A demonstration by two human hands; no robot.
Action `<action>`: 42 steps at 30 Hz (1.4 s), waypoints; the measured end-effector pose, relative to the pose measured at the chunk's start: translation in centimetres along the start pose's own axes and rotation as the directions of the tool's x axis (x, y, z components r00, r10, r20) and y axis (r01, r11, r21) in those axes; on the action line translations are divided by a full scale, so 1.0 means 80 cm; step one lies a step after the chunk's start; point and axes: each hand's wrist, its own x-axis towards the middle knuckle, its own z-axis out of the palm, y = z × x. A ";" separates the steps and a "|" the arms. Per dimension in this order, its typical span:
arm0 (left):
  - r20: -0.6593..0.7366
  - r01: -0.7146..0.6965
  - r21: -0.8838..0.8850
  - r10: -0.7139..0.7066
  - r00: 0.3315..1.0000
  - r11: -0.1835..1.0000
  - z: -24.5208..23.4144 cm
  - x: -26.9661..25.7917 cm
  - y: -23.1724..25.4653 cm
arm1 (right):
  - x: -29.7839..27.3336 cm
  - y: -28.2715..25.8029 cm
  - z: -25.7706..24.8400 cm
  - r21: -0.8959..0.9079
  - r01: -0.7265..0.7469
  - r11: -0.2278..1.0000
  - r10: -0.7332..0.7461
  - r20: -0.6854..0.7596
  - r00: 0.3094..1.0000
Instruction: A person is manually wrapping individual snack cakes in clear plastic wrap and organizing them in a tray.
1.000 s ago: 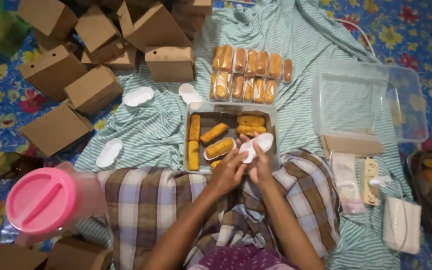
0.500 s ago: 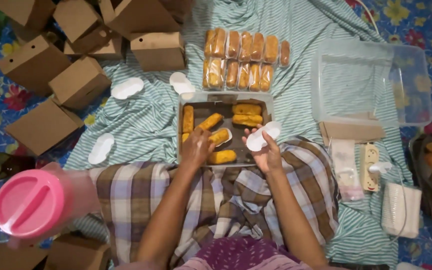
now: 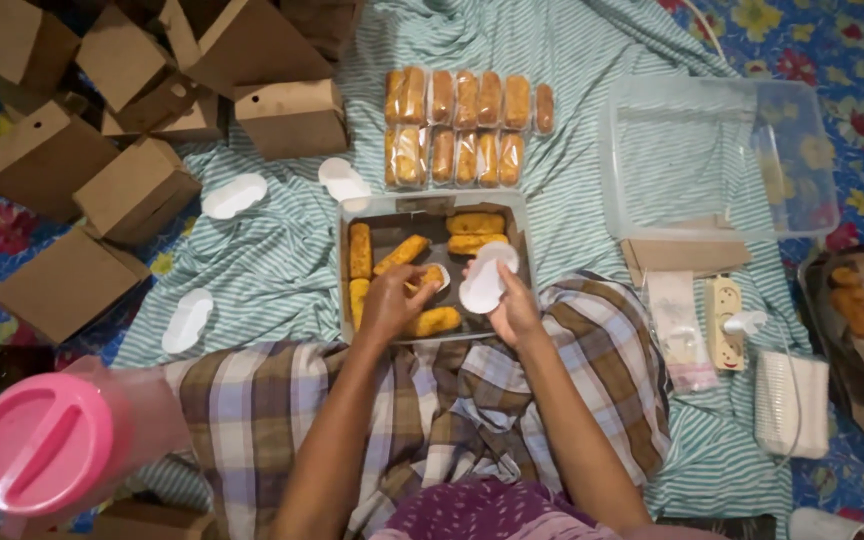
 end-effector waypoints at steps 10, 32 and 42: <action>0.142 0.108 -0.300 -0.068 0.988 0.948 0.065 -0.009 -0.027 | -0.015 0.009 0.018 -0.196 0.030 0.980 -0.026 0.024 0.999; -0.329 -0.041 -0.919 -0.708 0.624 0.391 -0.043 0.023 -0.109 | -0.075 -0.057 -0.037 0.275 0.085 0.958 -0.168 0.293 0.941; -0.387 -0.229 -0.536 0.004 0.922 0.812 0.018 -0.011 -0.002 | -0.060 -0.019 -0.008 0.212 0.222 0.952 -0.251 0.120 0.960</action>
